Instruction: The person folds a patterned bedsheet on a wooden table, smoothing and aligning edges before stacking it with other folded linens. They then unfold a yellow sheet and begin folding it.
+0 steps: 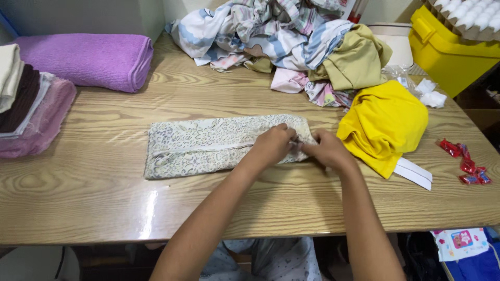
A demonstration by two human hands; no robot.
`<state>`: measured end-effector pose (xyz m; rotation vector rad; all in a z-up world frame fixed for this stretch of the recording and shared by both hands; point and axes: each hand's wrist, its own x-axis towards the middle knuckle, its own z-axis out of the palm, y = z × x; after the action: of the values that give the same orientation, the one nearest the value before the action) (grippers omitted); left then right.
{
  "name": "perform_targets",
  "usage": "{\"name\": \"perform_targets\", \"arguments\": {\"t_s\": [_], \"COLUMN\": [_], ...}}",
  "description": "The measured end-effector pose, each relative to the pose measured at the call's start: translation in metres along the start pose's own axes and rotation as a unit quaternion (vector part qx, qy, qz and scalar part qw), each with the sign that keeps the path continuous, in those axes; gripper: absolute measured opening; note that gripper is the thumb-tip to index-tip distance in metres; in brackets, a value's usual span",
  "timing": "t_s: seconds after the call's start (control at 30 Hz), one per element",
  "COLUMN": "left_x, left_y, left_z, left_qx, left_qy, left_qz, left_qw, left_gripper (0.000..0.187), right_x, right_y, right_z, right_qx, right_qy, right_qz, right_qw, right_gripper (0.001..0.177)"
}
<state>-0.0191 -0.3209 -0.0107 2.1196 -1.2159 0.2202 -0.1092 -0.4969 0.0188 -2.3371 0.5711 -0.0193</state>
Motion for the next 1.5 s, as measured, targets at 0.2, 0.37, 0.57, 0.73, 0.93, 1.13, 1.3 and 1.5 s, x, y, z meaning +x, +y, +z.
{"name": "perform_targets", "arguments": {"t_s": [0.2,0.37,0.57,0.73,0.93,1.13,1.3,1.5], "left_x": [0.005,0.009,-0.008,-0.028,-0.044,-0.047,-0.051,-0.051], "left_y": [0.004,-0.011,-0.046,-0.066,-0.071,-0.069,-0.061,-0.039], "left_z": [0.002,-0.009,-0.035,-0.048,-0.058,-0.074,-0.082,-0.063], "left_qx": [-0.131,-0.303,-0.556,-0.474,-0.374,-0.317,-0.264,-0.011], "left_qy": [0.009,-0.032,-0.053,-0.022,0.033,0.010,0.028,0.149], "left_qz": [-0.030,-0.176,-0.269,-0.315,-0.329,-0.339,-0.326,-0.164], "left_qw": [0.991,0.936,0.784,0.822,0.867,0.886,0.907,0.975], "left_gripper": [0.020,0.028,0.045,0.041,0.029,0.049,0.073,0.064], "right_x": [0.001,-0.009,-0.014,-0.011,-0.011,0.004,0.014,0.010], "right_y": [-0.002,-0.034,-0.075,-0.084,-0.088,-0.094,-0.078,-0.072], "right_z": [-0.001,0.007,0.038,0.067,0.059,0.076,0.100,0.111], "right_qx": [0.250,0.216,0.054,0.088,0.302,-0.060,-0.169,-0.232], "right_qy": [-0.006,0.026,0.034,-0.146,-0.202,-0.039,-0.032,-0.014], "right_qz": [-0.114,-0.155,-0.229,-0.277,-0.241,-0.243,-0.247,-0.256], "right_qw": [0.961,0.964,0.971,0.946,0.900,0.967,0.954,0.938], "right_gripper": [0.022,0.023,0.031,0.064,0.089,0.062,0.071,0.069]}}
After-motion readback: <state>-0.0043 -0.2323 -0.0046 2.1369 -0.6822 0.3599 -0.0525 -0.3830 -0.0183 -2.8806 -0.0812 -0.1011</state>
